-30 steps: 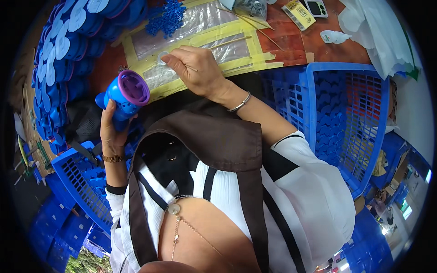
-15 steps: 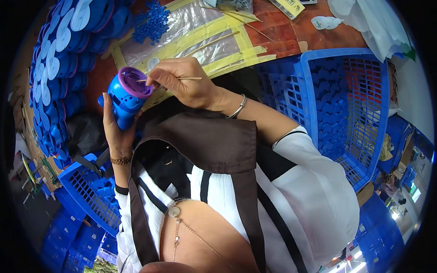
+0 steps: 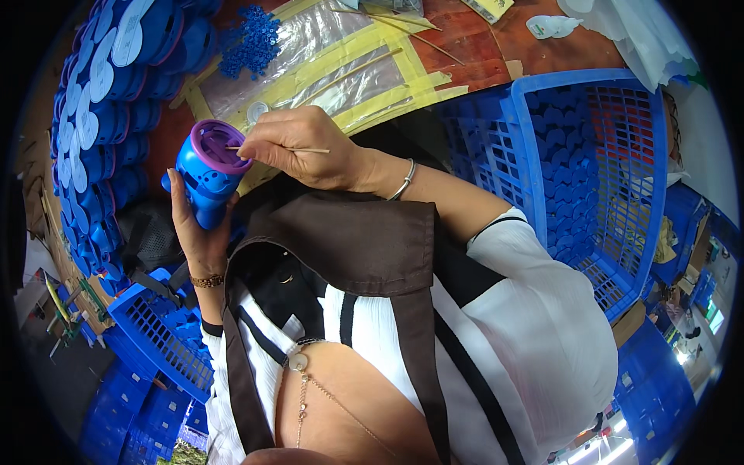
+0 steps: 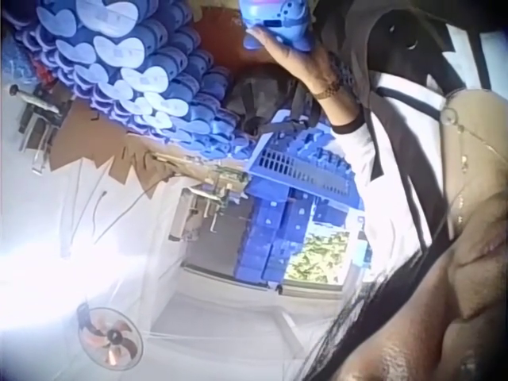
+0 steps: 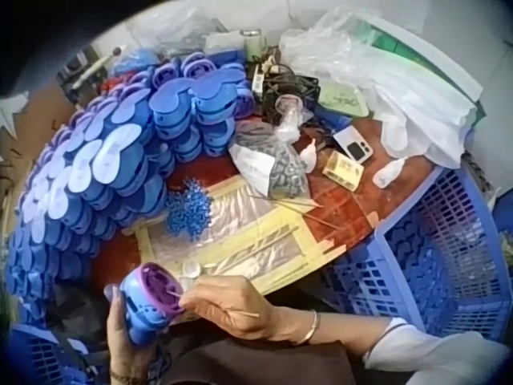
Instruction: Apply glue to blue plastic components using a thin stick and organize them into crates.
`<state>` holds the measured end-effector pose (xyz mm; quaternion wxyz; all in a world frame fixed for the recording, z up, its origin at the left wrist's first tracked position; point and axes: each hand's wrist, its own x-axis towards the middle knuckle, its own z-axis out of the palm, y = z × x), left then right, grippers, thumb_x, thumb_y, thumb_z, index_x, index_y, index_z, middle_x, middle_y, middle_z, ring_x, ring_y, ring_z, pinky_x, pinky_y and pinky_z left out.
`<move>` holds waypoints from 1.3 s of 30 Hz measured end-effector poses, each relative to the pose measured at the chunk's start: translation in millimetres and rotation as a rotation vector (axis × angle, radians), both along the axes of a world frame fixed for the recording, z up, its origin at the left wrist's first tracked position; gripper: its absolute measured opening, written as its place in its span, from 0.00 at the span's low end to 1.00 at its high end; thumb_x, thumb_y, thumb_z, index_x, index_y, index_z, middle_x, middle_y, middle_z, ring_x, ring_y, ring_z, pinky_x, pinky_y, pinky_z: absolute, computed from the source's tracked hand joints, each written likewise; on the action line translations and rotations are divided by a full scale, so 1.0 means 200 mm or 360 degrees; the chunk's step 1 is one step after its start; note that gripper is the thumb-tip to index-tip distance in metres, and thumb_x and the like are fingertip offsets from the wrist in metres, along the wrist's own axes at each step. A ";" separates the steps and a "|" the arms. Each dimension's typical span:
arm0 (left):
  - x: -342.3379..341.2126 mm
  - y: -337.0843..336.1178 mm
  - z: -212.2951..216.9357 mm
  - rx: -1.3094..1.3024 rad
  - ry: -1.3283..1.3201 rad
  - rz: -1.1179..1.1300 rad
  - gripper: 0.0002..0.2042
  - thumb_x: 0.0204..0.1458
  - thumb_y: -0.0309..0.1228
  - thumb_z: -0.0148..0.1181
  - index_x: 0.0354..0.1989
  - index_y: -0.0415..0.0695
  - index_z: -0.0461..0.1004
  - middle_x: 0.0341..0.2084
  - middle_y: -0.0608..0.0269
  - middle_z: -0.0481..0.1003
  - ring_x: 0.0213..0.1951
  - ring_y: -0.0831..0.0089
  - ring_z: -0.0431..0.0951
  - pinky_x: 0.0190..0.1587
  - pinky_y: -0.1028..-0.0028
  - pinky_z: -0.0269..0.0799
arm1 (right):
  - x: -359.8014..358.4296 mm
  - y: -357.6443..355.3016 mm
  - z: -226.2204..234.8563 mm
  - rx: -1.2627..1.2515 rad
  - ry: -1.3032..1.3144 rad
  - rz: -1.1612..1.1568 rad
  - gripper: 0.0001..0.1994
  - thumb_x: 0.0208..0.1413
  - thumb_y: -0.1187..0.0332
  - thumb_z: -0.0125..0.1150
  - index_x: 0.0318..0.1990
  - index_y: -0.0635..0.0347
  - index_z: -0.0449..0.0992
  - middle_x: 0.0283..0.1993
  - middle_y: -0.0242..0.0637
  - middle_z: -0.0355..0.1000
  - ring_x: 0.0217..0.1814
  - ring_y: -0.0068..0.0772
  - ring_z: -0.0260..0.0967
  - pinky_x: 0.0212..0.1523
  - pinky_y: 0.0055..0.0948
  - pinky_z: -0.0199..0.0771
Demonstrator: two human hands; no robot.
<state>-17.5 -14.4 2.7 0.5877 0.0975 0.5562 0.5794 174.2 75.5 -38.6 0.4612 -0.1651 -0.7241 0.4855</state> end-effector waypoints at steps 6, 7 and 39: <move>0.01 0.02 0.01 -0.0010 0.0016 0.0011 0.24 0.59 0.52 0.47 0.54 0.46 0.63 0.42 0.59 0.74 0.37 0.68 0.79 0.29 0.72 0.76 | 0.02 0.02 0.02 -0.0012 -0.0024 -0.0001 0.09 0.57 0.69 0.58 0.33 0.68 0.77 0.31 0.43 0.74 0.30 0.37 0.72 0.31 0.28 0.71; 0.01 0.02 0.01 -0.0007 0.0015 0.0007 0.24 0.59 0.52 0.47 0.54 0.46 0.63 0.42 0.59 0.74 0.37 0.68 0.79 0.29 0.72 0.76 | 0.02 0.02 0.02 -0.0009 -0.0025 -0.0006 0.09 0.57 0.69 0.58 0.33 0.68 0.77 0.31 0.43 0.74 0.30 0.37 0.72 0.31 0.28 0.71; 0.00 0.01 -0.05 0.0158 -0.0048 0.0015 0.24 0.57 0.49 0.52 0.54 0.44 0.64 0.43 0.61 0.74 0.39 0.68 0.78 0.32 0.72 0.77 | -0.06 0.25 -0.03 0.0002 -0.0181 -0.0494 0.08 0.45 0.81 0.60 0.34 0.64 0.70 0.30 0.37 0.72 0.31 0.28 0.74 0.32 0.24 0.74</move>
